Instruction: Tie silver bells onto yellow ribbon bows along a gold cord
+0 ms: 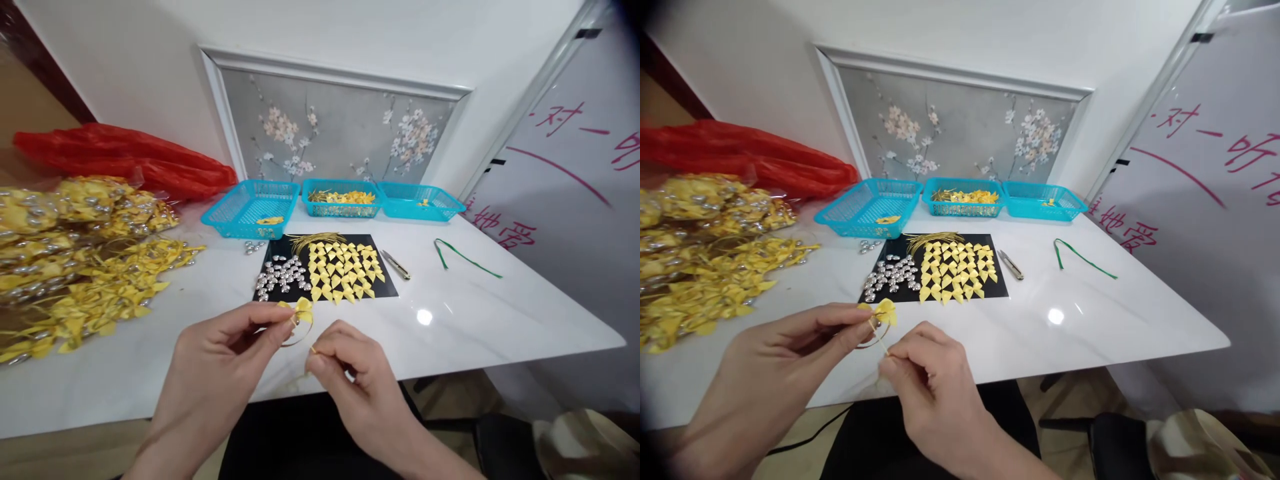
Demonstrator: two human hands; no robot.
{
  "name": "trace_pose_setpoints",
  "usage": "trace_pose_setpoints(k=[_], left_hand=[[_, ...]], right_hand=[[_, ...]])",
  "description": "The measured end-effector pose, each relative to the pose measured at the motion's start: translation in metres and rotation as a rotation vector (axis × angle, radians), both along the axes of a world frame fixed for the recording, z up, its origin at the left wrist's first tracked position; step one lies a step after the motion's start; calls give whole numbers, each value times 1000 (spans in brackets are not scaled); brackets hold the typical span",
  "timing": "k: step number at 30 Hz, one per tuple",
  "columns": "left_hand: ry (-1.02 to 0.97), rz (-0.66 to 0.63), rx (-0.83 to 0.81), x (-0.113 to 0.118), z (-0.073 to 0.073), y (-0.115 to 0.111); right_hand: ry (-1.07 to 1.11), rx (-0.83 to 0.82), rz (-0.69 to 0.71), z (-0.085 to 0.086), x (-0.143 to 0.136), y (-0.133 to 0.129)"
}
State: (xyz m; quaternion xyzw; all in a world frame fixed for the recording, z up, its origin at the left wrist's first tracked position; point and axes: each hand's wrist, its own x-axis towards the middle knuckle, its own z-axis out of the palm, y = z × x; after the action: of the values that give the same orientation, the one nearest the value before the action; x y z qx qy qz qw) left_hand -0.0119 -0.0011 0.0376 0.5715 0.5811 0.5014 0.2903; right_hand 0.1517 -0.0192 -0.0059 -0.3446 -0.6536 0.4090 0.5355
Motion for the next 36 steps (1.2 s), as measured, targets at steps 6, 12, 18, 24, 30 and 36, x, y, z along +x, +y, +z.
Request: trace_pose_setpoints(k=[6,12,18,24,30,36], left_hand=[[-33,-26,-29,-5,-7,2],[-63,-81,-117,-3,2,0],[-74,-128,-150,-4,1,3],[-14,-130,-102,-1,-3,6],[123,-137,4,2,-6,8],[50,-111,-62,6,0,7]], right_hand=[[-237,250,-111,9,26,3],[-284,275,-177,4,30,15],[-278,180,-147,8,36,15],[-155,1,-100,15,40,14],[-71,34,-103,23,30,7],[-85,261,-110,23,9,-3]])
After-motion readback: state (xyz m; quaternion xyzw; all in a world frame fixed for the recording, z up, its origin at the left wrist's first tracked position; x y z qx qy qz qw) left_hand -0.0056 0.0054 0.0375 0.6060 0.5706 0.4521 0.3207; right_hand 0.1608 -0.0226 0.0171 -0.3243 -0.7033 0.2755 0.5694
